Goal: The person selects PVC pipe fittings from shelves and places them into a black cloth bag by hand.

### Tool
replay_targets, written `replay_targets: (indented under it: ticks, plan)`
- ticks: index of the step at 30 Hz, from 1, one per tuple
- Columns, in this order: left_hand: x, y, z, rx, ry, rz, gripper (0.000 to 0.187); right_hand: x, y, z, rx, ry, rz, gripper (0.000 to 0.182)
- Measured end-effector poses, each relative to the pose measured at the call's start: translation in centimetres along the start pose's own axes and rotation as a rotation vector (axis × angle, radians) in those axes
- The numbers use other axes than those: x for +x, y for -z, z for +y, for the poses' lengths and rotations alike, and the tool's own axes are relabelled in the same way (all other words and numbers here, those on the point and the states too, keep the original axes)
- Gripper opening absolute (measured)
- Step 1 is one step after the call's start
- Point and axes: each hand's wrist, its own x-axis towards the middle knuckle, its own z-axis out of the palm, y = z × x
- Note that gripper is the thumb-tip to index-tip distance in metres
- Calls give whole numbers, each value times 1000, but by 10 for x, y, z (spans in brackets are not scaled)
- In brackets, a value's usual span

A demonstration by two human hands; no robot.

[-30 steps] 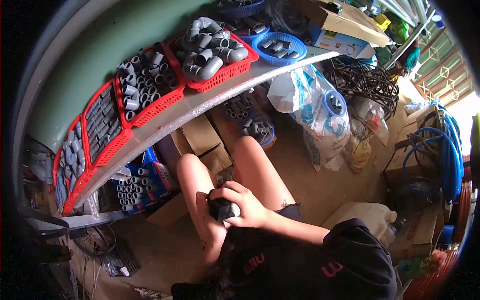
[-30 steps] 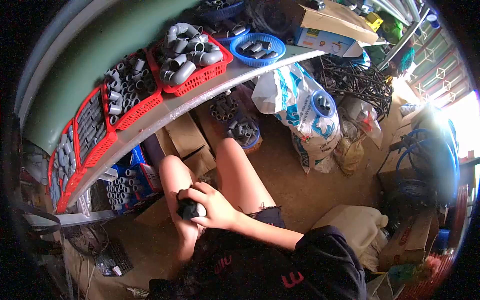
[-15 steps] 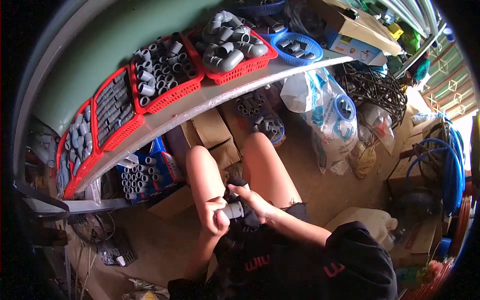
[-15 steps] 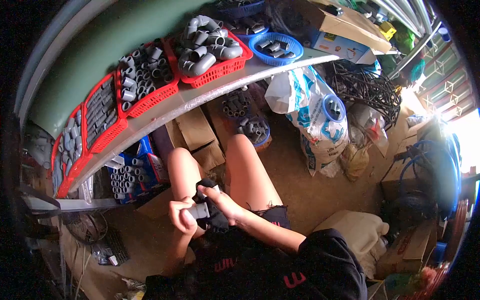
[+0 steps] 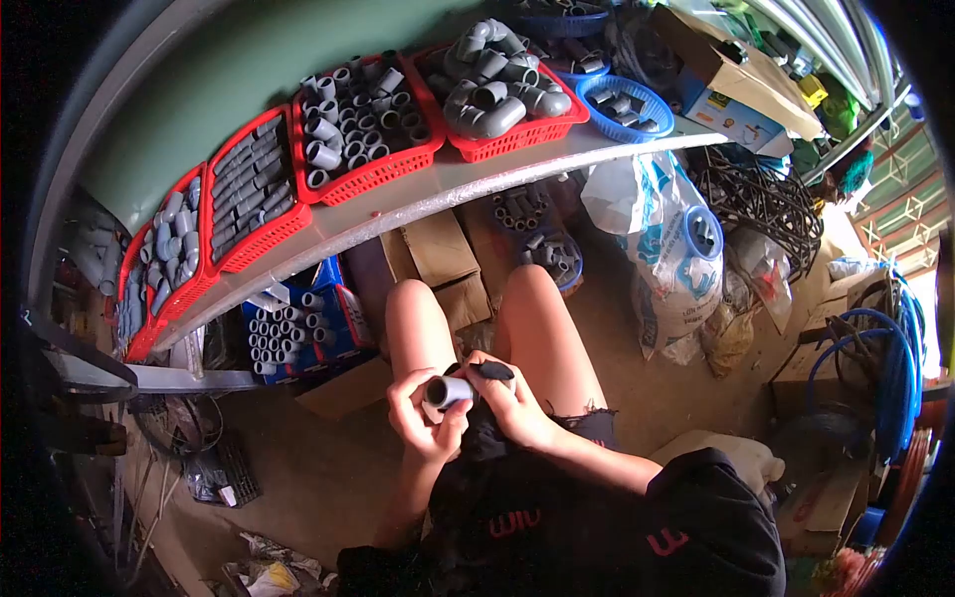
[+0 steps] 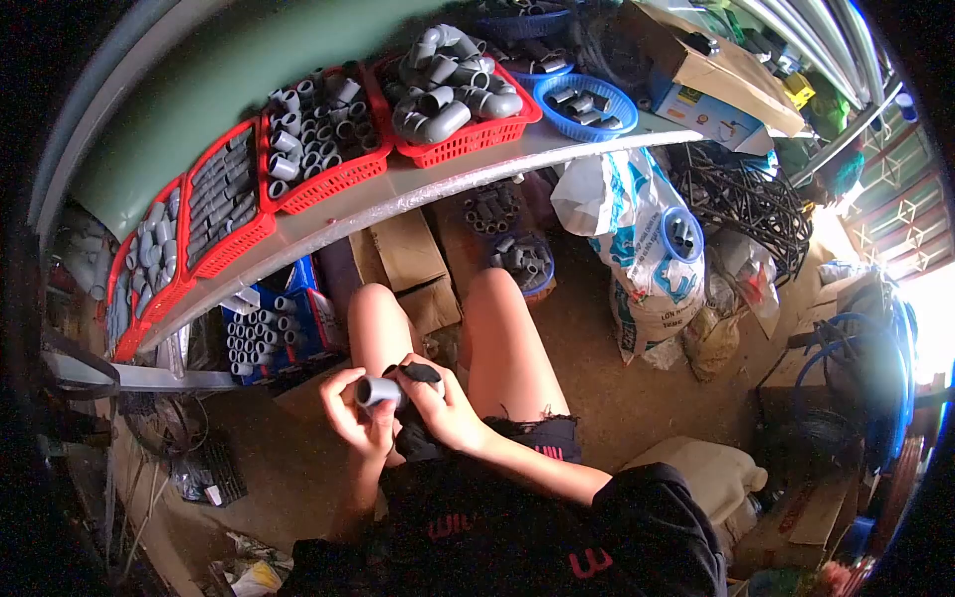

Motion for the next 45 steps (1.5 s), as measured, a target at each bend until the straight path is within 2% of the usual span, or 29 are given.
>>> replay_targets:
  ticks: [1, 2, 3, 4, 5, 7, 8, 9, 11, 12, 13, 14, 15, 17, 18, 20, 22, 25, 26, 29, 33, 35, 37, 39, 40, 41, 43, 44, 45]
  plan:
    - [1, 2, 2, 34, 50, -26, 45, -5, -3, 5, 100, -130, 85, 18]
    - [-1, 1, -1, 46, -8, -17, 42, -5, -8, -8, 224, -302, 143, 19]
    - [-6, 3, -4, 69, -9, -69, 47, -6, -9, -23, 348, -474, 203, 20]
    - [-9, 2, -4, 42, 11, -63, 46, -6, 2, -17, 496, -679, 178, 25]
    - [-11, 1, -3, 13, 31, -60, 45, -7, 14, -21, 578, -726, 65, 28]
    - [-12, 3, -6, -46, 141, 6, 45, -5, 25, -23, 565, -507, 100, 31]
    - [-9, 3, -6, 69, 113, 52, 47, 0, 21, -24, 530, -346, 268, 32]
    - [-5, 6, 1, 79, 162, 24, 42, 2, 19, -34, 634, -339, 355, 36]
    - [-3, 10, 0, 110, 175, 18, 40, 3, 14, -66, 454, -142, 210, 46]
    - [1, 10, -1, 201, 97, -9, 39, 3, 9, -70, 323, -29, 116, 53]
    - [2, 9, 1, 185, 150, -23, 43, 3, 3, -71, 192, 83, 20, 61]
    - [2, 1, 9, -49, 246, 37, 45, 2, -4, -69, -46, 162, -60, 66]
    - [2, -9, 16, -284, 337, 95, 47, 6, -10, -74, -433, 339, -202, 63]
    - [-33, 0, -24, -919, 509, 183, 39, 6, -24, -60, -723, 579, -122, 58]
    - [-39, 0, -33, -1211, 597, 271, 36, 7, -24, -55, -696, 587, -84, 54]
    - [-43, 10, -30, -1355, 729, 163, 39, 10, -22, -48, -643, 602, -9, 48]
    - [-7, -7, 26, -565, 502, 44, 44, 12, -21, -45, -674, 616, 57, 44]
    - [-8, -14, 28, -469, 602, 133, 51, 16, -17, -41, -671, 592, 108, 40]
    - [-5, -11, 27, -486, 524, 19, 51, 16, -13, -38, -672, 558, 123, 39]
    - [-8, -8, 16, -677, 524, -91, 52, 14, -4, -38, -684, 467, 125, 34]
    - [-5, -15, 24, -787, 770, 26, 48, 21, 9, -44, -628, 281, 71, 26]
    - [-8, -16, 26, -840, 858, 117, 46, 25, 15, -48, -493, 221, 181, 20]
    - [-8, -7, 24, -775, 736, 7, 43, 16, 14, -54, -39, 54, 261, 24]
    - [2, -7, 26, -606, 625, -26, 41, 11, 9, -53, -43, 225, 95, 32]
    - [4, -9, 24, -491, 555, -18, 39, 11, 8, -57, -299, 323, -29, 41]
    - [7, -17, 36, -554, 639, 34, 34, 13, 1, -52, -415, 434, -101, 49]
    - [-6, -9, 15, -396, 640, 55, 29, 6, -16, -48, -416, 468, 33, 56]
    - [0, -14, 24, -353, 548, 50, 26, 8, -12, -41, -427, 485, 50, 57]
    - [-1, -15, 22, -342, 547, 26, 25, 12, -7, -38, -436, 465, 49, 50]
